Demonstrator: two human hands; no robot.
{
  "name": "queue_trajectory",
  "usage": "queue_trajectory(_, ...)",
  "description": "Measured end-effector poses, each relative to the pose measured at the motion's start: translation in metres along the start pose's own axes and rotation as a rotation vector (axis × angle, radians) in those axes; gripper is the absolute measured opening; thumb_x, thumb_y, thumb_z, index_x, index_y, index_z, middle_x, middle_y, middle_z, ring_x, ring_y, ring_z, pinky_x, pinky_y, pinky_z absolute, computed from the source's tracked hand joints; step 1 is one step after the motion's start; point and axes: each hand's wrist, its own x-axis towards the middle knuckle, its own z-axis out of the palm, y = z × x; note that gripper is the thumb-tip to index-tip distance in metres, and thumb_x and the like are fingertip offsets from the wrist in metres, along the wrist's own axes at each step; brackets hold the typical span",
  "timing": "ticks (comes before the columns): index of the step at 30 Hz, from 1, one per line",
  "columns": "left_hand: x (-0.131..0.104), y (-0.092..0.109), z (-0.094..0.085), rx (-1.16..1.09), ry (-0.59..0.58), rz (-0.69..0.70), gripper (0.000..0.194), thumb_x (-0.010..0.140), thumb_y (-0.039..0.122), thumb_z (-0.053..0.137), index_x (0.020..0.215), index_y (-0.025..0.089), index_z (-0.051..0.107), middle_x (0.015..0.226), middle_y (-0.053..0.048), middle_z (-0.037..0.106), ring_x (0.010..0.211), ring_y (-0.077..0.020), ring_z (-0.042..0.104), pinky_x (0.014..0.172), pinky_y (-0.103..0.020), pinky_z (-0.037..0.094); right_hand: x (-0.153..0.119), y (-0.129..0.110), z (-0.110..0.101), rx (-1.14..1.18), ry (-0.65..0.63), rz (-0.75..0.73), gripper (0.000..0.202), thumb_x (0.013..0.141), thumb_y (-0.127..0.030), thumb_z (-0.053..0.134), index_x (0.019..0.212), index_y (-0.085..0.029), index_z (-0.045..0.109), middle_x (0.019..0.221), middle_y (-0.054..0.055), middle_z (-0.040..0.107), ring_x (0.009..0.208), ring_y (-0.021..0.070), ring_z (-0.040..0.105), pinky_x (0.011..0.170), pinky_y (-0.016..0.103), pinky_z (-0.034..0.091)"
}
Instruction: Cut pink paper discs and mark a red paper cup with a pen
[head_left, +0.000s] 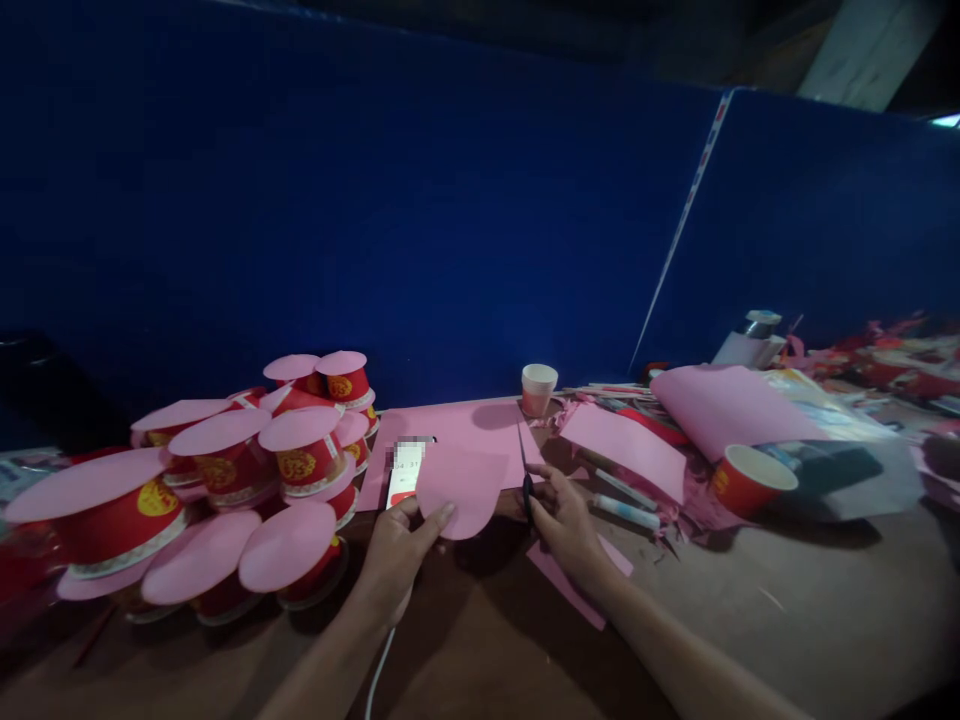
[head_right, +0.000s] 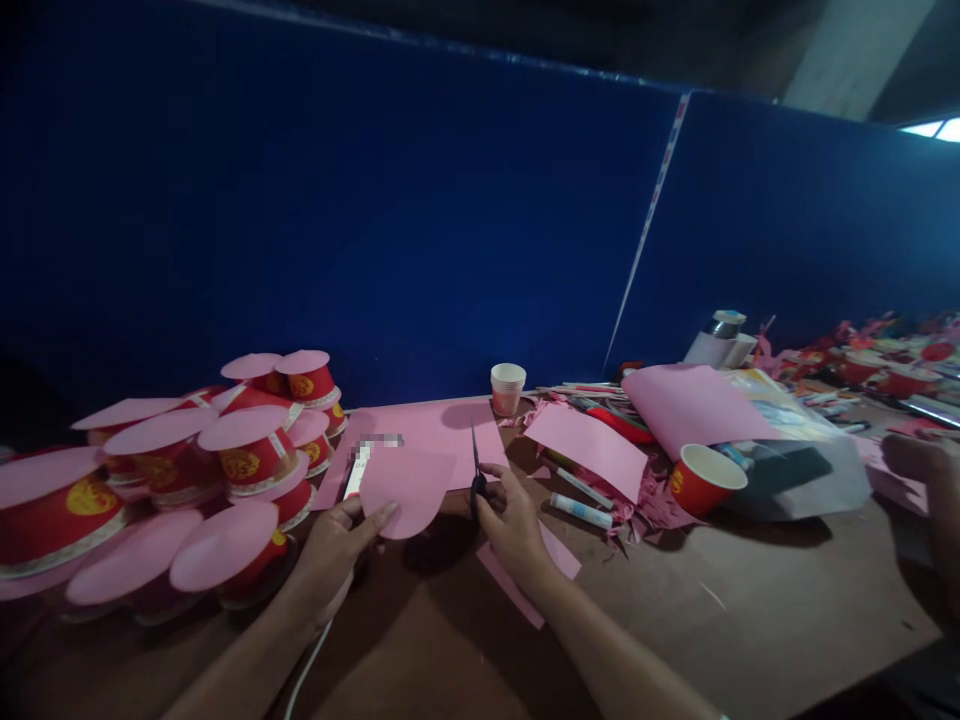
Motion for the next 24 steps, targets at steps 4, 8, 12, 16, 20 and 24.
queue_trajectory(4,0.003,-0.0037,-0.0017,-0.013,0.024,-0.018,0.033,0.062,0.026,0.072,0.091,0.012,0.066,0.077,-0.003,0.067,0.059,-0.0097,0.05,0.049,-0.02,0.042,0.0017,0.0048,0.0003,0.004,0.001,-0.026,0.033,0.079,-0.026,0.056,0.111,-0.018,0.048,0.083,0.004,0.065,0.069,0.0154,0.063,0.048,0.019,0.046)
queue_trajectory(8,0.0054,-0.0054,-0.0022,-0.009,0.016,-0.009,0.034,0.063,0.026,0.071,0.092,0.011,0.065,0.079,-0.004,0.067,0.063,-0.0117,0.052,0.05,-0.021,0.042,0.0023,0.0052,0.0008,0.009,0.001,-0.035,0.032,0.08,-0.026,0.056,0.11,-0.017,0.048,0.084,0.005,0.065,0.078,0.018,0.064,0.054,0.022,0.049)
queue_trajectory(12,0.0066,-0.0077,-0.0038,0.006,0.016,0.012,0.033,0.064,0.027,0.071,0.092,0.011,0.065,0.079,-0.005,0.067,0.064,-0.0126,0.053,0.05,-0.021,0.042,0.0016,0.0037,0.0011,0.036,-0.008,-0.016,0.032,0.08,-0.027,0.056,0.109,-0.017,0.047,0.085,0.005,0.065,0.08,0.0189,0.064,0.055,0.022,0.048)
queue_trajectory(16,0.0068,-0.009,-0.0055,0.009,0.016,0.011,0.032,0.063,0.028,0.072,0.09,0.011,0.066,0.077,-0.004,0.067,0.063,-0.0124,0.053,0.05,-0.021,0.042,0.0016,0.0026,0.001,0.028,-0.007,-0.015,0.03,0.08,-0.026,0.056,0.108,-0.017,0.048,0.081,0.003,0.064,0.075,0.0166,0.064,0.06,0.024,0.049)
queue_trajectory(20,0.0063,-0.0072,-0.0044,0.002,0.009,-0.007,0.031,0.062,0.029,0.073,0.087,0.012,0.067,0.074,-0.003,0.067,0.061,-0.0116,0.052,0.05,-0.021,0.042,0.0009,0.002,0.0012,-0.003,-0.01,-0.044,0.03,0.08,-0.022,0.054,0.109,-0.017,0.049,0.082,0.003,0.064,0.077,0.0163,0.063,0.064,0.025,0.049)
queue_trajectory(24,0.0056,-0.0033,-0.0019,0.011,0.039,-0.01,0.034,0.058,0.033,0.075,0.084,0.012,0.068,0.068,-0.002,0.066,0.057,-0.0119,0.052,0.049,-0.021,0.041,-0.0014,0.0015,0.0028,-0.022,-0.021,-0.067,0.03,0.08,-0.018,0.053,0.11,-0.018,0.049,0.084,0.004,0.065,0.078,0.0161,0.063,0.068,0.026,0.049)
